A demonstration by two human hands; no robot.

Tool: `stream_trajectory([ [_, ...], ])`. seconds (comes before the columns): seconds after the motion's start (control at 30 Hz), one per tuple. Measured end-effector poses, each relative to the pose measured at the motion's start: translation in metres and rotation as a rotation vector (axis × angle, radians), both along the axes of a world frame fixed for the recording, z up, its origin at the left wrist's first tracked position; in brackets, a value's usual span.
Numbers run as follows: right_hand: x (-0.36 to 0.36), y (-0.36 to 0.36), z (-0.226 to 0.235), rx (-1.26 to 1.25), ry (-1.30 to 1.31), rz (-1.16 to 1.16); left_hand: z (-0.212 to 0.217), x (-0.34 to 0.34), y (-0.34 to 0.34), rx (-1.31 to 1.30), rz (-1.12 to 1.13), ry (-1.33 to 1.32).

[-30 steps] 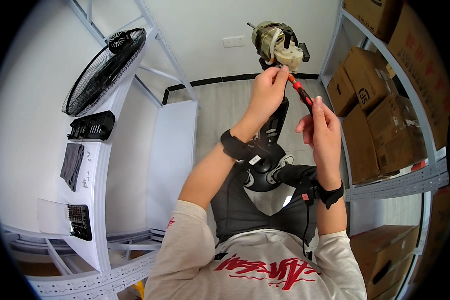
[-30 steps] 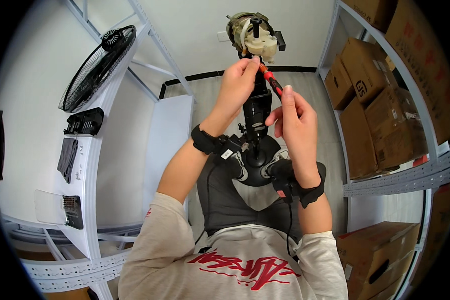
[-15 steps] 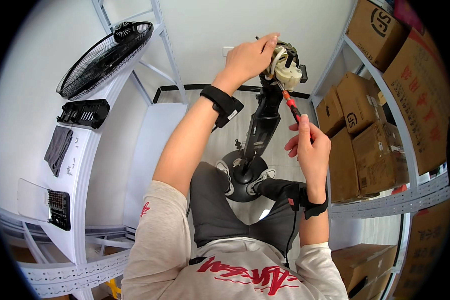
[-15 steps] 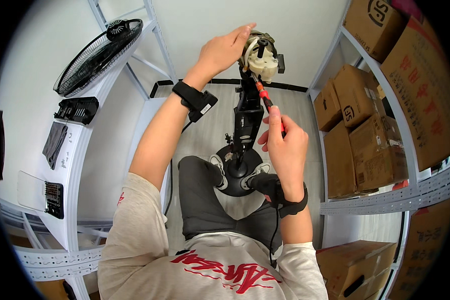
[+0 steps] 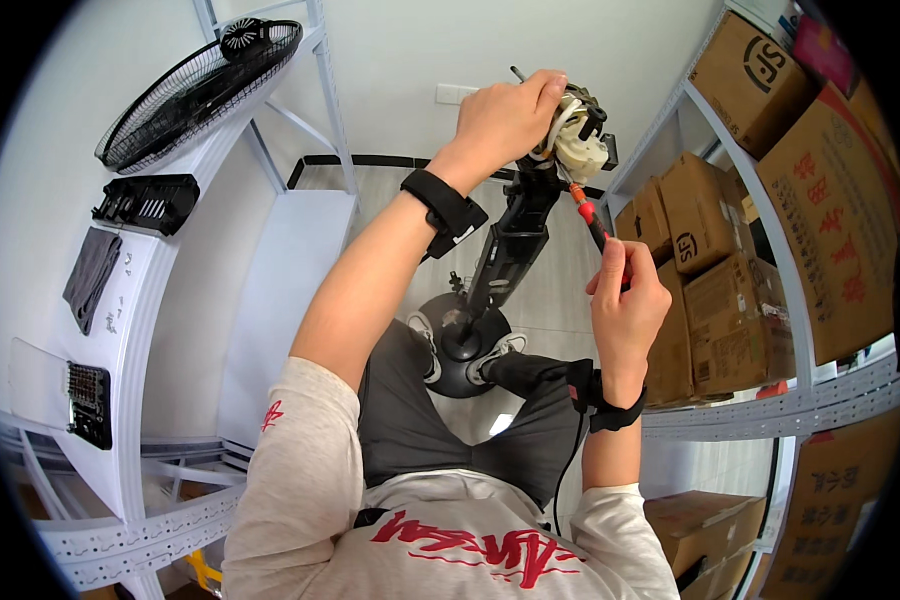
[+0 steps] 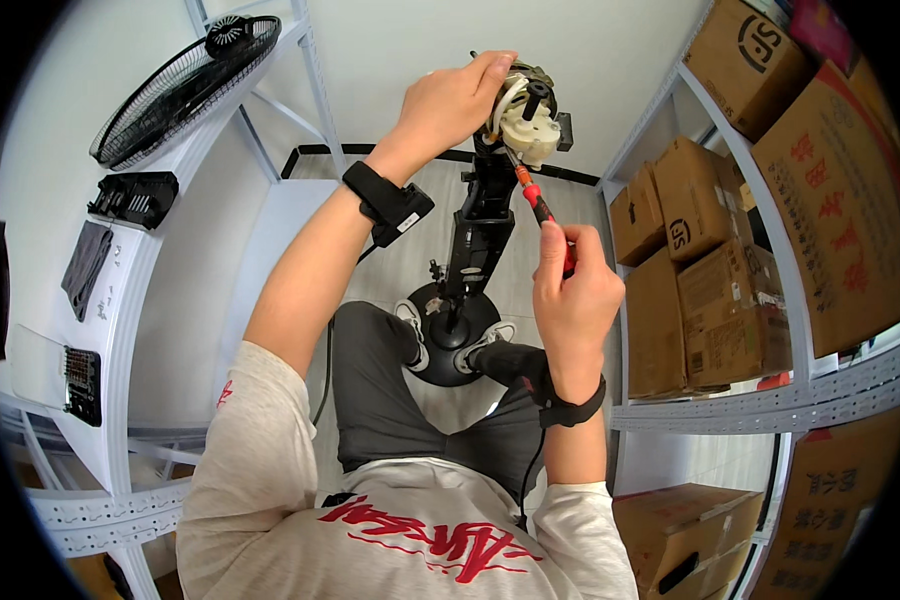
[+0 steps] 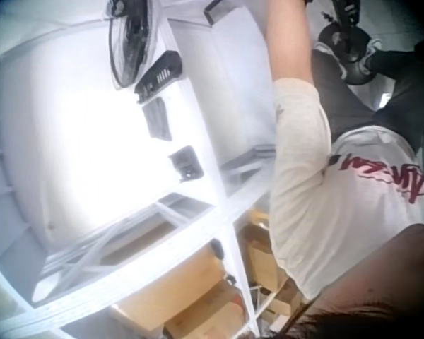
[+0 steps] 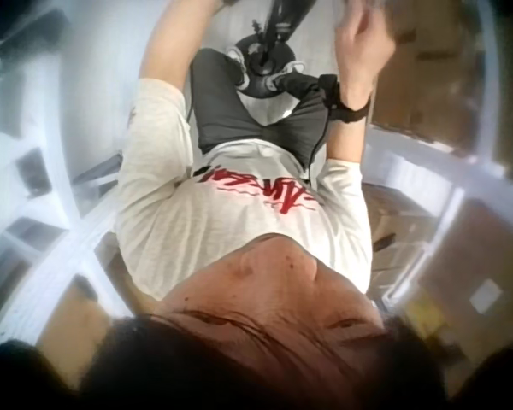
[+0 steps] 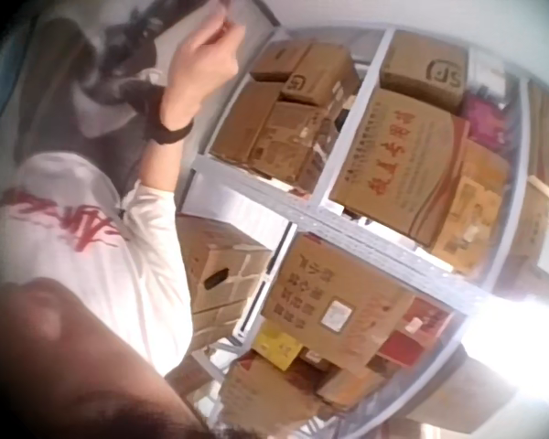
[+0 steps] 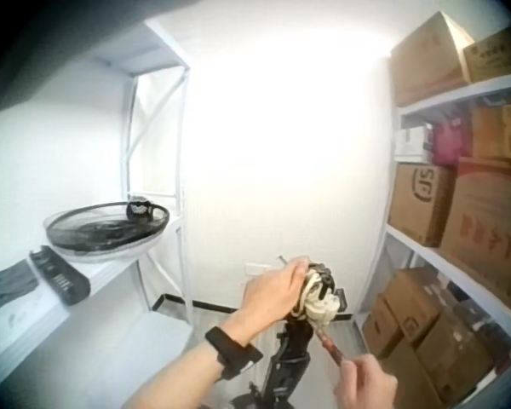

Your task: The person uses a screwdriver to remove screws from the back housing of a fan motor. They detach the housing cover and then proceed to unscrew and remove the motor casing, exposing the internal components.

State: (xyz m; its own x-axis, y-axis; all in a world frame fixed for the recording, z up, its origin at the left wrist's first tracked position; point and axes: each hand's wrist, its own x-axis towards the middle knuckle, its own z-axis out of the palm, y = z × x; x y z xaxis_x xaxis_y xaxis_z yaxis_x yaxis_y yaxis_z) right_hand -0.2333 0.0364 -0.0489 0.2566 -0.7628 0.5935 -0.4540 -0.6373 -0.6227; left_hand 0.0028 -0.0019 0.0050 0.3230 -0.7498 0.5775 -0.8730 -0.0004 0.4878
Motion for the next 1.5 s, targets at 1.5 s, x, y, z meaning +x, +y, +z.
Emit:
stream_trajectory([
  [1.5,0.011,-0.004,-0.006,-0.402,-0.053,-0.077,-0.004,-0.006,0.002,-0.040,0.078,0.018],
])
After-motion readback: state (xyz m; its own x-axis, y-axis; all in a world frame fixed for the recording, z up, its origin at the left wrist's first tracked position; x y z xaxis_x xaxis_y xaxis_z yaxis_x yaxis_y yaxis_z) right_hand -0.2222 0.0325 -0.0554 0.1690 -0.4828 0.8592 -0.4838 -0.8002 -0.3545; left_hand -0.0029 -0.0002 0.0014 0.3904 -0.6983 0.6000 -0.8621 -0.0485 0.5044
